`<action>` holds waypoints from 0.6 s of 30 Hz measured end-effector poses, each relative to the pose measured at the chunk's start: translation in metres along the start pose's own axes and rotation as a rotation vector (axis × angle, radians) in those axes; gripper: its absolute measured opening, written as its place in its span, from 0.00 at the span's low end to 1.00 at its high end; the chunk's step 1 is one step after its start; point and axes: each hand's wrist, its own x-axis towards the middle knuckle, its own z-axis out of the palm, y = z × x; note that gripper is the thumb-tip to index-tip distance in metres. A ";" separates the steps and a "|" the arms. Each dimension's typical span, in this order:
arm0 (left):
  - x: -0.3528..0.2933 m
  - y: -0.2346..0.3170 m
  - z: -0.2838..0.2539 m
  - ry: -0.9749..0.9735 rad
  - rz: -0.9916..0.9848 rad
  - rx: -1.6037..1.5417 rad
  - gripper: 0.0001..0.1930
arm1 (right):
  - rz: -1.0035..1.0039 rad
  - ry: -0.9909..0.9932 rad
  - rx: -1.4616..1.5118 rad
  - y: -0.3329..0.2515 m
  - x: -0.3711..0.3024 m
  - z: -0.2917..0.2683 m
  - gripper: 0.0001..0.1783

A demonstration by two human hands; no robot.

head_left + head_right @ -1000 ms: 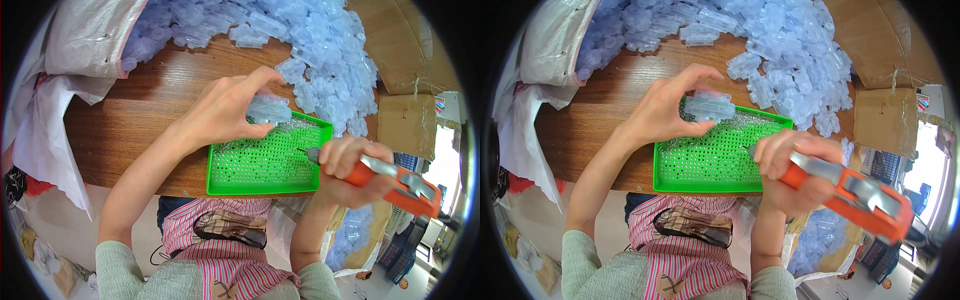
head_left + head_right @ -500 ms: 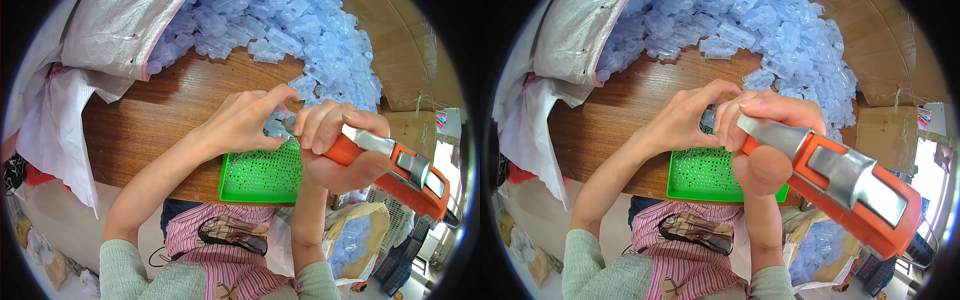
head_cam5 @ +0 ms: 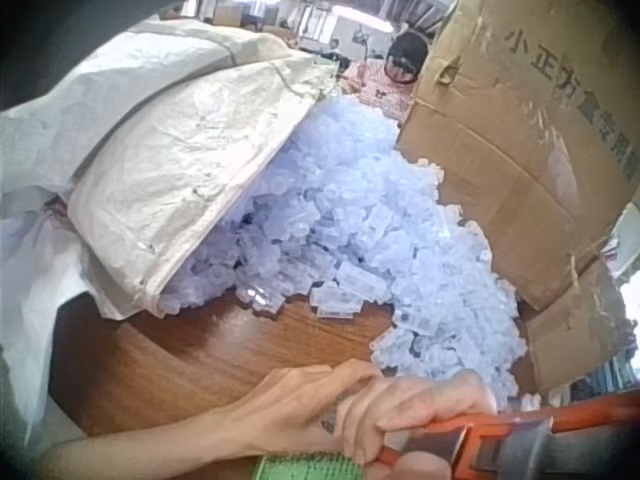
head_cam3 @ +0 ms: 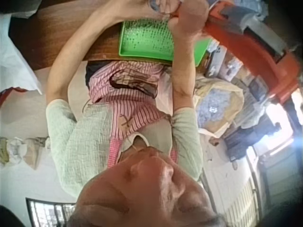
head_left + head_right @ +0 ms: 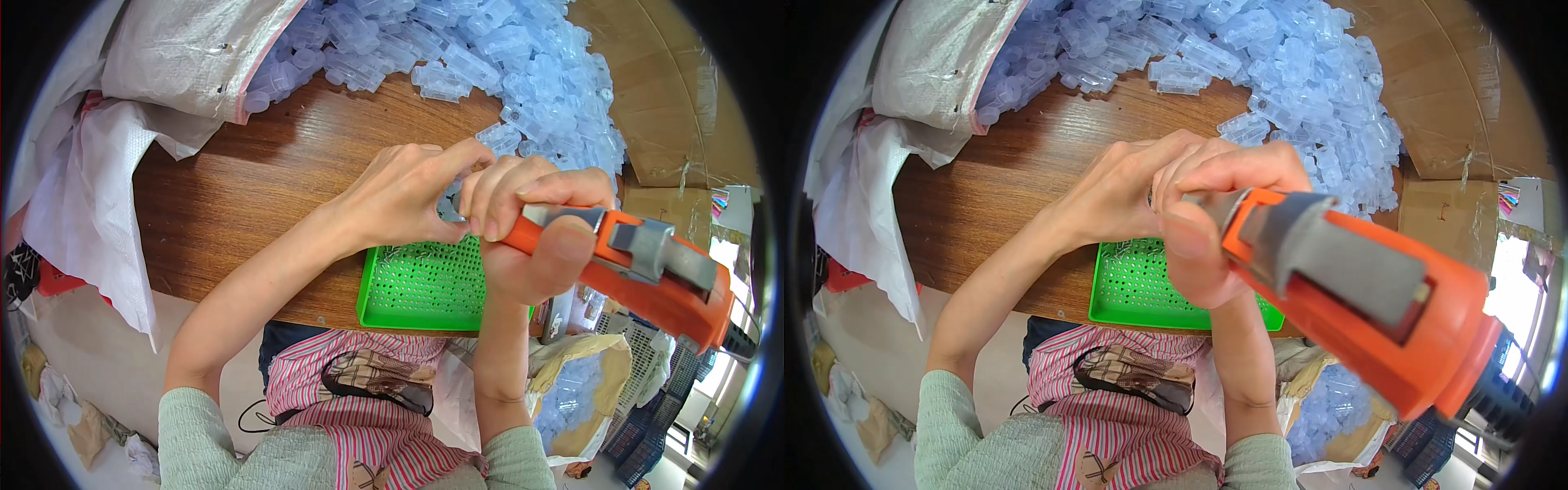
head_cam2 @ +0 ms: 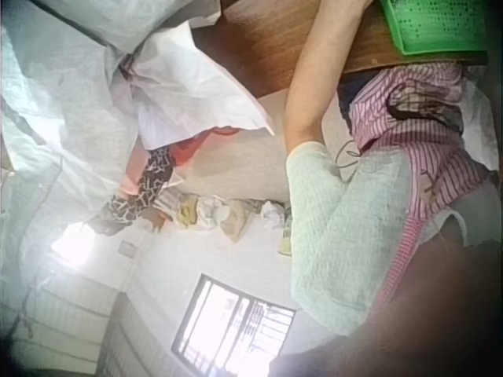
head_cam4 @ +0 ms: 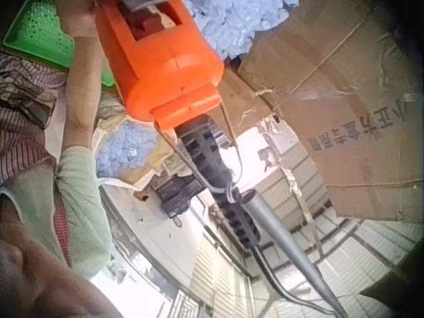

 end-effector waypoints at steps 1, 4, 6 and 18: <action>0.001 -0.002 0.002 -0.001 0.015 0.030 0.33 | -0.012 0.020 -0.048 0.000 0.000 0.002 0.24; 0.003 -0.004 0.001 0.001 0.050 0.043 0.32 | -0.027 0.074 0.051 0.010 -0.007 -0.007 0.22; 0.004 0.000 0.000 0.001 0.045 0.026 0.31 | -0.040 0.082 -0.093 0.009 -0.004 -0.009 0.25; -0.007 0.055 -0.055 0.090 -0.163 0.681 0.24 | 0.170 0.072 -0.036 -0.058 0.006 -0.063 0.35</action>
